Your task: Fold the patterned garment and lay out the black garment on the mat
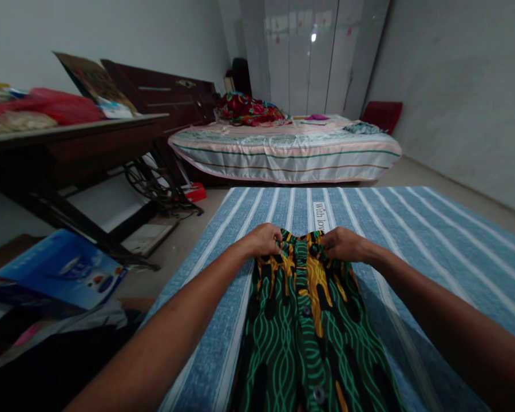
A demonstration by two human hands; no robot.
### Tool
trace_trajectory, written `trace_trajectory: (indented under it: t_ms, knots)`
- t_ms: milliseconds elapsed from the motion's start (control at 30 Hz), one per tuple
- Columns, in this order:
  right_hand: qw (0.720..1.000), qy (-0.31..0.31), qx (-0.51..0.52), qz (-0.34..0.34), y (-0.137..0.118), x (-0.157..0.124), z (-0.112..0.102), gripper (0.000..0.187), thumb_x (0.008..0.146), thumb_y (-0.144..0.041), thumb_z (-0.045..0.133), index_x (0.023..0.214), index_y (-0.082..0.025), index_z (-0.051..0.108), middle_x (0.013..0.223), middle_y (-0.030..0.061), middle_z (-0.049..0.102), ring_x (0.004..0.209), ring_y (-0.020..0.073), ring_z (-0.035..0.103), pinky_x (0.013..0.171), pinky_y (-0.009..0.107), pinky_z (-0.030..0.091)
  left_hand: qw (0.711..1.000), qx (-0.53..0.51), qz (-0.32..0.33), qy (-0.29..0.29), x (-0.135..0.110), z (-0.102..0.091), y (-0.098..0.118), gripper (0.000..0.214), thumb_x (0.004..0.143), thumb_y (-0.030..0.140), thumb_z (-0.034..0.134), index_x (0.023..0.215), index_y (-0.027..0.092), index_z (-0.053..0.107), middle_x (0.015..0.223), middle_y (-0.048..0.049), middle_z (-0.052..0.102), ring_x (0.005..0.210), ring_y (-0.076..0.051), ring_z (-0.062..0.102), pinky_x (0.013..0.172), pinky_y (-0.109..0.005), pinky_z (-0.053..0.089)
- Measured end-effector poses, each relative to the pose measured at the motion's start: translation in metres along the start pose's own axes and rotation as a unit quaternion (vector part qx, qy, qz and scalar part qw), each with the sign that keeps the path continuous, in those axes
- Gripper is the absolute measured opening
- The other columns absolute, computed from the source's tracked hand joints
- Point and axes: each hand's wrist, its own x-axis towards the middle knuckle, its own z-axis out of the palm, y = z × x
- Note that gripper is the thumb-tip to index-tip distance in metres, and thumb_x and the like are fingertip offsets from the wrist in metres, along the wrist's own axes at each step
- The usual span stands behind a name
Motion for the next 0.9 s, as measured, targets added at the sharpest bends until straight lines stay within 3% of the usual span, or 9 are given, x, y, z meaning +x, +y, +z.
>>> trace_trajectory:
  t_ms: [100,267,400,533,633,733,800,900]
  knots:
    - [0.998,0.052,-0.034,0.012,0.001,0.005,-0.006,0.018,0.062,-0.006,0.056,0.069,-0.015,0.071,0.056,-0.0033,0.06,0.056,0.0109,0.054,0.052,0.02,0.038,1.0,-0.014,0.003,0.024,0.003,0.001,-0.007,0.026,0.053,0.012,0.071,0.078,0.016,0.071,0.057,0.0054,0.053,0.057,-0.012,0.05,0.055,-0.022,0.036]
    - [0.987,0.129,-0.084,0.054,0.013,0.012,-0.005,0.009,0.062,-0.009,0.063,0.064,-0.015,0.069,0.05,-0.0037,0.054,0.05,0.0096,0.049,0.051,0.021,0.035,0.995,-0.011,-0.024,0.094,0.001,0.007,-0.015,0.034,0.052,0.012,0.071,0.085,0.017,0.071,0.06,0.0047,0.055,0.06,-0.014,0.053,0.059,-0.023,0.038]
    - [0.973,0.188,-0.103,0.088,0.026,0.007,-0.002,0.011,0.069,-0.02,0.064,0.078,-0.016,0.07,0.061,-0.0004,0.062,0.057,0.0125,0.055,0.055,0.023,0.038,0.984,-0.028,-0.069,0.161,-0.006,0.011,-0.024,0.04,0.056,0.015,0.071,0.095,0.016,0.067,0.072,0.001,0.061,0.067,-0.016,0.058,0.065,-0.024,0.042]
    - [0.944,0.28,-0.136,0.11,0.032,-0.013,0.002,0.026,0.078,-0.025,0.055,0.099,-0.016,0.067,0.087,0.0069,0.068,0.075,0.0175,0.061,0.065,0.027,0.042,0.958,-0.081,-0.135,0.239,-0.029,0.016,-0.033,0.043,0.065,0.025,0.065,0.106,0.011,0.061,0.086,-0.0053,0.065,0.076,-0.017,0.062,0.067,-0.025,0.047]
    - [0.927,0.331,-0.158,0.075,0.032,-0.041,0.012,0.028,0.08,-0.029,0.051,0.101,-0.016,0.066,0.096,0.009,0.068,0.078,0.0189,0.062,0.07,0.029,0.043,0.933,-0.134,-0.181,0.279,-0.065,0.021,-0.032,0.037,0.064,0.03,0.065,0.096,0.012,0.062,0.082,-0.0048,0.066,0.076,-0.018,0.063,0.067,-0.026,0.048]
    - [0.932,0.337,-0.122,0.052,0.03,-0.081,0.029,0.028,0.08,-0.033,0.05,0.096,-0.017,0.066,0.092,0.0079,0.068,0.077,0.0195,0.062,0.072,0.031,0.045,0.938,-0.153,-0.191,0.245,-0.113,0.029,-0.021,0.023,0.062,0.032,0.065,0.078,0.015,0.063,0.064,-0.0001,0.061,0.061,-0.017,0.059,0.058,-0.026,0.045]
    - [0.94,0.325,-0.08,0.063,0.027,-0.111,0.042,0.027,0.078,-0.036,0.051,0.091,-0.018,0.066,0.086,0.0064,0.069,0.076,0.0201,0.063,0.072,0.031,0.046,0.94,-0.209,-0.204,0.178,-0.147,0.035,-0.008,0.018,0.063,0.034,0.062,0.068,0.016,0.06,0.053,0.0025,0.056,0.049,-0.014,0.054,0.049,-0.024,0.04]
    - [0.959,0.264,-0.002,0.105,0.022,-0.15,0.061,0.029,0.078,-0.042,0.052,0.089,-0.019,0.065,0.07,0.0029,0.067,0.064,0.0191,0.062,0.061,0.029,0.045,0.921,-0.296,-0.231,0.103,-0.189,0.043,0.014,0.022,0.062,0.037,0.063,0.064,0.017,0.056,0.049,0.004,0.054,0.041,-0.01,0.049,0.043,-0.022,0.035]
